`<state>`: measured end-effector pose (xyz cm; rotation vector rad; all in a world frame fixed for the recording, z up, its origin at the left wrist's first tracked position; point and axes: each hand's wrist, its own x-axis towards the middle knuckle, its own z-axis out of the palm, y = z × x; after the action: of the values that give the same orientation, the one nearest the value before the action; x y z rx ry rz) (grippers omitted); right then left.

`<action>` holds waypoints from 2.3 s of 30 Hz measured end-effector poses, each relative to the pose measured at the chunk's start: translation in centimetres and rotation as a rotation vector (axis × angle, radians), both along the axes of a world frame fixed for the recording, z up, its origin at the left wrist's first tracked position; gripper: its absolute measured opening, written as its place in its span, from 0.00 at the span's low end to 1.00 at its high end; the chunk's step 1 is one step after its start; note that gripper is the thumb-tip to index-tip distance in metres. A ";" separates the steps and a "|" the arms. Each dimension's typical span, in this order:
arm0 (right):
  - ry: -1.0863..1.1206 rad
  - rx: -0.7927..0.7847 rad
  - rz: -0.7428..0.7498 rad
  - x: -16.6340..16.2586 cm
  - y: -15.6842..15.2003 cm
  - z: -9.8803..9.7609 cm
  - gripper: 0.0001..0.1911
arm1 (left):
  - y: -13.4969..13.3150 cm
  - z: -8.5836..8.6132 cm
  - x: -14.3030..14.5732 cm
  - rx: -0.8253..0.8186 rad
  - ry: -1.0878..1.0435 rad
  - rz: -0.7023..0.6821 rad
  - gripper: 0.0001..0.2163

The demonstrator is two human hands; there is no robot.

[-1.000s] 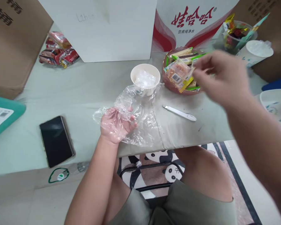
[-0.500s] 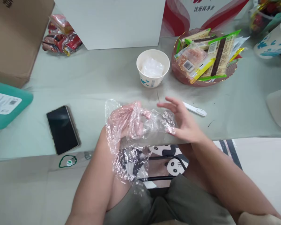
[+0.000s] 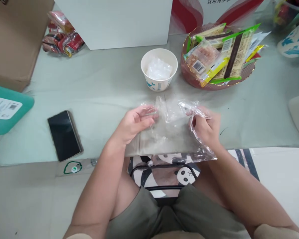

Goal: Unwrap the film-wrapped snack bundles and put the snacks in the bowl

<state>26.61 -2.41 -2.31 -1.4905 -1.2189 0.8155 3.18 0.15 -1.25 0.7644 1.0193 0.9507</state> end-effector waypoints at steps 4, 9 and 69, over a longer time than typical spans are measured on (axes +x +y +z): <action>0.106 -0.010 -0.061 0.6 0.3 -0.7 0.20 | 0.4 -0.6 0.2 0.084 0.143 0.233 0.05; 0.216 0.013 -0.096 1.5 0.7 -1.6 0.21 | 2.1 0.2 -0.8 0.076 -0.020 0.622 0.07; 0.665 -0.033 0.201 3.8 1.2 -0.4 0.20 | 1.9 -0.9 -3.4 0.446 -0.024 0.116 0.15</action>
<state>30.42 -1.24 -2.73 -0.9962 -0.8514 1.3384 -0.21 2.04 -2.13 1.0658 0.8450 1.3080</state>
